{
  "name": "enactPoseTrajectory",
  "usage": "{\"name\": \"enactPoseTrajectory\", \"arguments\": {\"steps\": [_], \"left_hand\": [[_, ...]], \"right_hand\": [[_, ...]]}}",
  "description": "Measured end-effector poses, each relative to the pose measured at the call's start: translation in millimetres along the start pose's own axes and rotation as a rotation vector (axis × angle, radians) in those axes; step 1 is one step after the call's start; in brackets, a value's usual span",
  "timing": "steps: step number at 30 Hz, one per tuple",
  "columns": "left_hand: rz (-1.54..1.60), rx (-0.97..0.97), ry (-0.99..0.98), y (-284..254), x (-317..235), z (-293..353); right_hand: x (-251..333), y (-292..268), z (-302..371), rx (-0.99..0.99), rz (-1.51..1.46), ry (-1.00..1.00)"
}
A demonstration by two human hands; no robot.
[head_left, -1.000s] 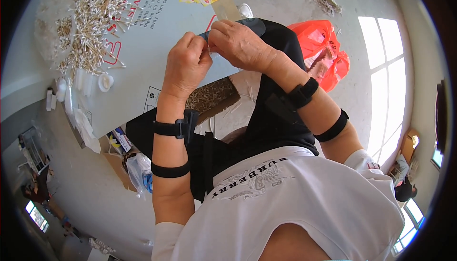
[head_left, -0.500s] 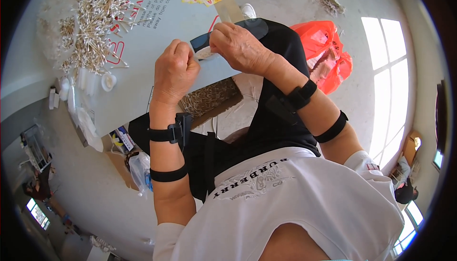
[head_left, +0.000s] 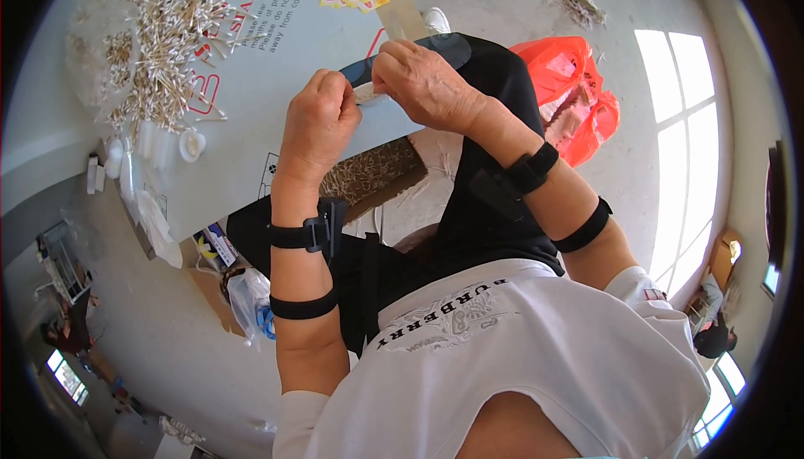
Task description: Gathering a bundle of wooden cotton-tipped applicators and sliding them into a plastic protective sleeve for packaging.
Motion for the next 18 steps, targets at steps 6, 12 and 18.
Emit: {"name": "enactPoseTrajectory", "arguments": {"steps": [6, 12, 18], "left_hand": [[-0.054, 0.015, 0.04, 2.9, 1.7, -1.5], [0.1, -0.043, -0.04, -3.9, 5.8, 0.1], [0.2, -0.002, -0.095, -9.2, 12.2, 5.7]], "right_hand": [[1.2, 0.1, -0.9, -0.001, -0.012, 0.022], [2.6, -1.6, -4.4, -0.032, -0.097, 0.051], [-1.1, -0.4, -2.8, -0.025, -0.162, 0.082]]}}
Point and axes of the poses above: each hand's wrist, its own z-axis away from the middle knuckle, its own y-axis out of the palm, x = y × z, the point moved 3 cm from there along -z, towards the middle knuckle, and after that the axes turned 6 degrees about y, right-handed, at the moved point
